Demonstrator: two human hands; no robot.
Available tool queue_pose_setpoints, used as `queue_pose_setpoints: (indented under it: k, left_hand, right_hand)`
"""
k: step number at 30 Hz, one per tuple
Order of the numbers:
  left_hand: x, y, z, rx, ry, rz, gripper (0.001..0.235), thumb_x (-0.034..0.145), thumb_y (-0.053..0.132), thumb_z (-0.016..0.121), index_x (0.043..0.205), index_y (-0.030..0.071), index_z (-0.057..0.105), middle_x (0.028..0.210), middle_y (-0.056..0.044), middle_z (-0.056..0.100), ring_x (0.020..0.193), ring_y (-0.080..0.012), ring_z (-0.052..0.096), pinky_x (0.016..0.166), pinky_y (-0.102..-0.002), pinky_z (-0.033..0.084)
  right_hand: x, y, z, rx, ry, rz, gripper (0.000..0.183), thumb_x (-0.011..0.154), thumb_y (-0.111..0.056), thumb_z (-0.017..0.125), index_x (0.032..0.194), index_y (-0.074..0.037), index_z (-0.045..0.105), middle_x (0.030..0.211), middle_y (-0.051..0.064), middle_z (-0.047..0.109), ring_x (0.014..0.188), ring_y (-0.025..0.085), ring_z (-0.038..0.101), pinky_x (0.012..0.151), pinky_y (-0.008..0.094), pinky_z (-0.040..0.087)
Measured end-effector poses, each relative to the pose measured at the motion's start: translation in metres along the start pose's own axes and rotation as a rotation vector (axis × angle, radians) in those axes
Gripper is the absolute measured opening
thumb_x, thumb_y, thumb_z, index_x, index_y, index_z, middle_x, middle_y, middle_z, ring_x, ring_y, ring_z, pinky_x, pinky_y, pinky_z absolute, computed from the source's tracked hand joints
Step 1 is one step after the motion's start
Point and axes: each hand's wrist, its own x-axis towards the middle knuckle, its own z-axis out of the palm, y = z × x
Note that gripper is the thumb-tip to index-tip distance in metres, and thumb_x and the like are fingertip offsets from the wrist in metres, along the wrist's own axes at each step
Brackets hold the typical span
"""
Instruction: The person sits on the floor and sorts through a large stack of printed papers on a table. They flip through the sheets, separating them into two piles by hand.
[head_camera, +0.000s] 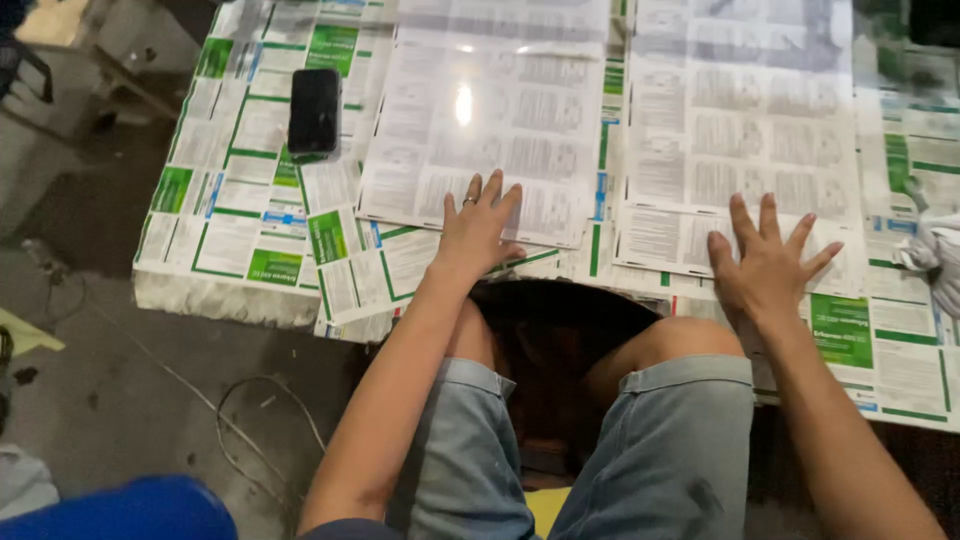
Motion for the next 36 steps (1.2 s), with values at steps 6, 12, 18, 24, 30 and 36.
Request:
queue_pose_setpoints:
  k: [6, 12, 18, 24, 30, 36]
  left_hand:
    - [0.002, -0.027, 0.033, 0.092, 0.193, 0.144, 0.057, 0.073, 0.020, 0.082, 0.124, 0.004, 0.060, 0.142, -0.018, 0.057, 0.131, -0.0399, 0.058, 0.094, -0.050, 0.053]
    - [-0.002, -0.040, 0.055, 0.081, 0.385, 0.328, 0.020, 0.083, 0.003, 0.057, 0.103, 0.002, 0.062, 0.128, -0.018, 0.068, 0.117, -0.0402, 0.067, 0.089, -0.049, 0.056]
    - [-0.004, -0.031, 0.035, -0.102, 0.367, 0.246, 0.009, 0.088, 0.002, 0.058, 0.096, 0.001, 0.062, 0.099, -0.018, 0.070, 0.091, -0.0370, 0.071, 0.078, -0.043, 0.059]
    - [-0.004, -0.027, 0.029, -0.249, 0.367, 0.156, 0.008, 0.094, 0.008, 0.065, 0.089, 0.003, 0.066, 0.091, -0.015, 0.071, 0.084, -0.0373, 0.070, 0.074, -0.045, 0.057]
    - [0.000, -0.027, 0.027, -0.253, 0.386, 0.126, 0.012, 0.085, 0.013, 0.076, 0.083, 0.006, 0.067, 0.086, -0.012, 0.071, 0.081, -0.0364, 0.069, 0.076, -0.047, 0.055]
    - [-0.004, -0.022, 0.020, -0.243, 0.383, 0.141, 0.015, 0.084, 0.013, 0.077, 0.084, 0.006, 0.064, 0.085, -0.011, 0.070, 0.078, -0.0373, 0.068, 0.074, -0.048, 0.054]
  right_hand:
    - [0.033, 0.005, 0.001, -0.055, -0.167, 0.066, 0.076, 0.094, -0.074, 0.036, 0.161, -0.037, 0.032, 0.171, 0.010, 0.022, 0.150, 0.058, 0.006, 0.107, 0.080, -0.014]
    - [0.071, 0.006, 0.009, -0.092, -0.199, 0.101, 0.077, 0.095, -0.075, 0.030, 0.162, -0.036, 0.029, 0.172, 0.009, 0.017, 0.153, 0.056, 0.002, 0.110, 0.079, -0.015]
    - [0.099, 0.008, 0.006, -0.032, -0.341, 0.139, 0.089, 0.089, -0.079, 0.027, 0.164, -0.034, 0.010, 0.173, 0.009, -0.001, 0.156, 0.047, -0.008, 0.108, 0.080, -0.015]
    - [0.055, 0.018, 0.001, -0.106, -0.405, -0.047, 0.119, 0.071, -0.091, 0.042, 0.164, -0.028, 0.007, 0.172, 0.012, -0.003, 0.156, 0.045, -0.007, 0.107, 0.084, -0.009]
    - [0.011, 0.027, -0.013, -0.144, -0.127, -0.481, 0.122, 0.067, -0.087, 0.058, 0.162, -0.013, 0.035, 0.164, 0.026, 0.030, 0.148, 0.053, 0.027, 0.107, 0.084, 0.007]
    - [0.009, -0.004, -0.040, -0.608, 0.071, -0.764, 0.063, 0.089, -0.061, 0.067, 0.130, -0.013, 0.070, 0.128, 0.004, 0.075, 0.125, 0.026, 0.070, 0.123, 0.062, 0.031]
